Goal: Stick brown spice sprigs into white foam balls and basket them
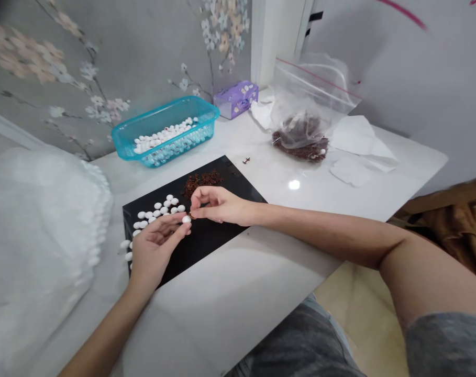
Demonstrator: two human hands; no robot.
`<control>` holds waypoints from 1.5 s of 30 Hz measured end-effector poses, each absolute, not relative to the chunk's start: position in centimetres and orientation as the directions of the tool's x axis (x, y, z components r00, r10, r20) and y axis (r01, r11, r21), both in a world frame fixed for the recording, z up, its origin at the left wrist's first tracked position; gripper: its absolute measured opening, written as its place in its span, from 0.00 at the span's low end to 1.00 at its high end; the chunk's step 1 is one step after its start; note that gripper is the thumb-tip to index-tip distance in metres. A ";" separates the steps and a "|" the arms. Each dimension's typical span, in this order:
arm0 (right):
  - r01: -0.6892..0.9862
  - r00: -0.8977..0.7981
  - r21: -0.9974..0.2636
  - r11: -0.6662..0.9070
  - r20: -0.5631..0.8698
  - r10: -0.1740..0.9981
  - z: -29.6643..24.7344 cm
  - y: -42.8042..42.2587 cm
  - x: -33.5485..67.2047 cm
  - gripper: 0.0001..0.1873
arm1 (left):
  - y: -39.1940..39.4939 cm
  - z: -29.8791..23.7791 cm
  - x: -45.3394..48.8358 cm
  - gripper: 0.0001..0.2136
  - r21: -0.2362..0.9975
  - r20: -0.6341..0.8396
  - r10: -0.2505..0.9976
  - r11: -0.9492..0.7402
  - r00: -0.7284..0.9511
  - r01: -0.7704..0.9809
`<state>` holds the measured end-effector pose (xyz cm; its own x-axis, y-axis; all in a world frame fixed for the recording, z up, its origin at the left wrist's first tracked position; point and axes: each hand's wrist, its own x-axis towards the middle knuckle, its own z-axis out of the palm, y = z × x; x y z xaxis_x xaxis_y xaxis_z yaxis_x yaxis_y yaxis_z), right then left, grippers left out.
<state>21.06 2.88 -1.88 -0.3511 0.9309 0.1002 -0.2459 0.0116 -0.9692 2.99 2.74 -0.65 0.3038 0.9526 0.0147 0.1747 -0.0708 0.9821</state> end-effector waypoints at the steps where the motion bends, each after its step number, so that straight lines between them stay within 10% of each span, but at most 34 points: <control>1: -0.249 -0.355 -0.968 0.009 0.100 0.929 -1.9 2.9 21.1 0.10 | 2.7 -0.6 3.0 0.10 0.981 0.018 0.952 -0.075 0.305 0.176; 16: -0.036 -0.187 -0.998 0.043 0.049 0.981 -1.8 2.7 21.0 0.08 | 2.8 -0.6 2.9 0.09 0.978 0.010 0.956 -0.071 0.293 0.198; 45: -0.268 -0.343 -0.959 -0.089 0.009 0.939 -1.4 2.5 20.9 0.18 | 2.3 -0.9 2.9 0.07 0.975 0.081 0.970 -0.125 0.229 0.184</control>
